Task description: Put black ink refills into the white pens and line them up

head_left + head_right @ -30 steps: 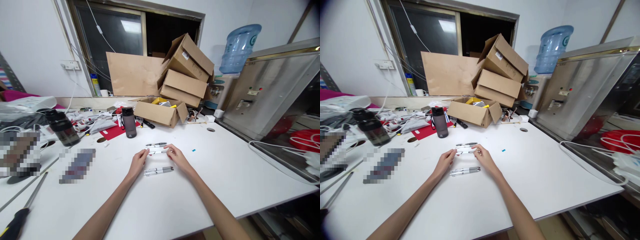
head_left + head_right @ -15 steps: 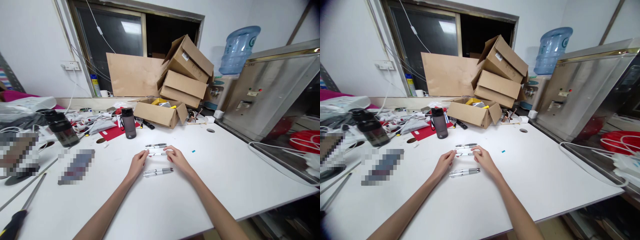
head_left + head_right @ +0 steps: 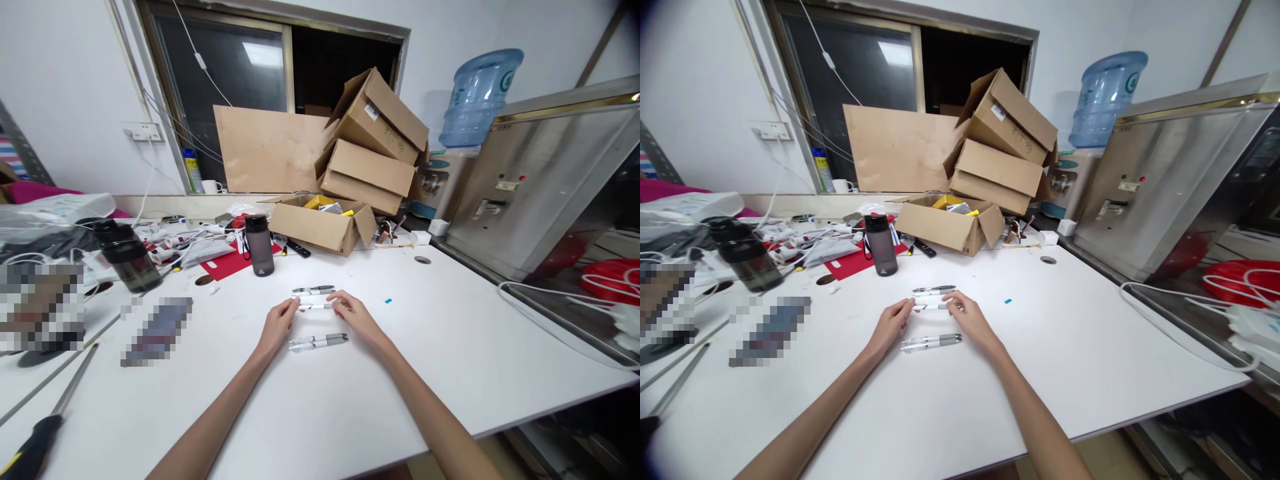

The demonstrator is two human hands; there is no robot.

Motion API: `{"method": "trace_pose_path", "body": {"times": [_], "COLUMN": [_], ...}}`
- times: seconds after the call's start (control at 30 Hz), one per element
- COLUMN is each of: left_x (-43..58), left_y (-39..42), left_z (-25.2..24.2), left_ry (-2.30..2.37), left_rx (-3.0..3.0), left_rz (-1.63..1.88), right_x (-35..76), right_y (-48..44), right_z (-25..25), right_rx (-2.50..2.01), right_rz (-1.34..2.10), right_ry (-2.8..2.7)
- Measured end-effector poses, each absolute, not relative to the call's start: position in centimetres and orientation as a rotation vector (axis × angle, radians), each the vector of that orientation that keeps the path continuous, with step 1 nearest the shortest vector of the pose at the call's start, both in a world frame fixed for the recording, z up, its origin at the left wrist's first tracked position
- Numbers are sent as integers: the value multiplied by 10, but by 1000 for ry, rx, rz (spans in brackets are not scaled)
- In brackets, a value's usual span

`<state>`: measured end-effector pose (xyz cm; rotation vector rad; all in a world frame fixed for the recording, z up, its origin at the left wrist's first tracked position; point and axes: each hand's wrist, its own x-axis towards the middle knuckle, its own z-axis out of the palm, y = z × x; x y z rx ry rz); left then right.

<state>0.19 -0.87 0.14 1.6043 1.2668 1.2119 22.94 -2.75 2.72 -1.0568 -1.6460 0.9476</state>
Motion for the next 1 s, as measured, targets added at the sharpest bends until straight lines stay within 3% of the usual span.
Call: {"method": "trace_pose_path", "body": {"times": [0.43, 1.0], "left_x": [7, 21], "left_y": [-19, -25], "left_z": [15, 24], "left_ry": [1176, 982], "left_rx": [1781, 1409], "left_rz": [1321, 1222], "right_x": [231, 215], "right_y": [-27, -34], "right_z": [32, 27], "right_rx": [-1026, -853], "right_rz": [1149, 1313], "right_ry": [-1573, -1676]}}
